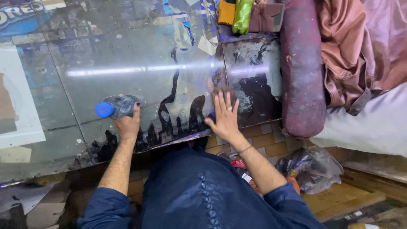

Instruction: The person pours liquid from a plastic bottle onto a glass display counter and wipes the surface with a cloth. They move items aside, wipe different areas, and continue cleaning the same surface repeatedly.

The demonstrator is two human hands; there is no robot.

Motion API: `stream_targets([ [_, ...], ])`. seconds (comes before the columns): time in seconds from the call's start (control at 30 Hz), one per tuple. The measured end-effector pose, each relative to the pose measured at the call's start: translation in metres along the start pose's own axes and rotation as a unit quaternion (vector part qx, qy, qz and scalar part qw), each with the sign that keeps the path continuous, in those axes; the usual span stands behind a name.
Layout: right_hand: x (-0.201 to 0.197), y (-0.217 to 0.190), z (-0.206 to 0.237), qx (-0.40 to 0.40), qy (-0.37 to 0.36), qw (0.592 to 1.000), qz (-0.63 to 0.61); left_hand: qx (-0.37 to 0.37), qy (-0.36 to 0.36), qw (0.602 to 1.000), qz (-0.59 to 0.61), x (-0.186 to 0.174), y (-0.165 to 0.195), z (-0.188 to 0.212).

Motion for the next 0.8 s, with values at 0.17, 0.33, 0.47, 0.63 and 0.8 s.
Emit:
stream_targets([
  [0.17, 0.011, -0.015, 0.044, -0.049, -0.024, 0.998, 0.040, -0.030, 0.006, 1.000, 0.001, 0.004, -0.006, 0.003],
  [0.33, -0.012, 0.007, -0.072, -0.020, 0.040, 0.998, 0.033, -0.001, 0.004, 1.000, -0.007, 0.006, -0.003, 0.001],
  [0.47, -0.038, -0.008, -0.182, 0.001, 0.086, 0.996, 0.037, -0.010, 0.007, 1.000, 0.013, 0.003, -0.001, -0.002],
  [0.63, -0.028, -0.083, -0.205, -0.062, 0.048, 0.997, 0.007, -0.043, -0.012, 0.998, 0.055, 0.003, -0.002, -0.004],
  [0.8, 0.014, -0.158, -0.062, -0.183, -0.009, 0.982, -0.037, -0.027, -0.013, 0.998, 0.060, 0.004, 0.001, -0.007],
])
Point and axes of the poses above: each hand's wrist, its own z-axis away from the middle knuckle, its own x-axis out of the palm, y = z × x, the point moved 9 cm from there along -z, towards the middle knuckle, and after that the axes turned 2 degrees about x, right-handed, at the moved point
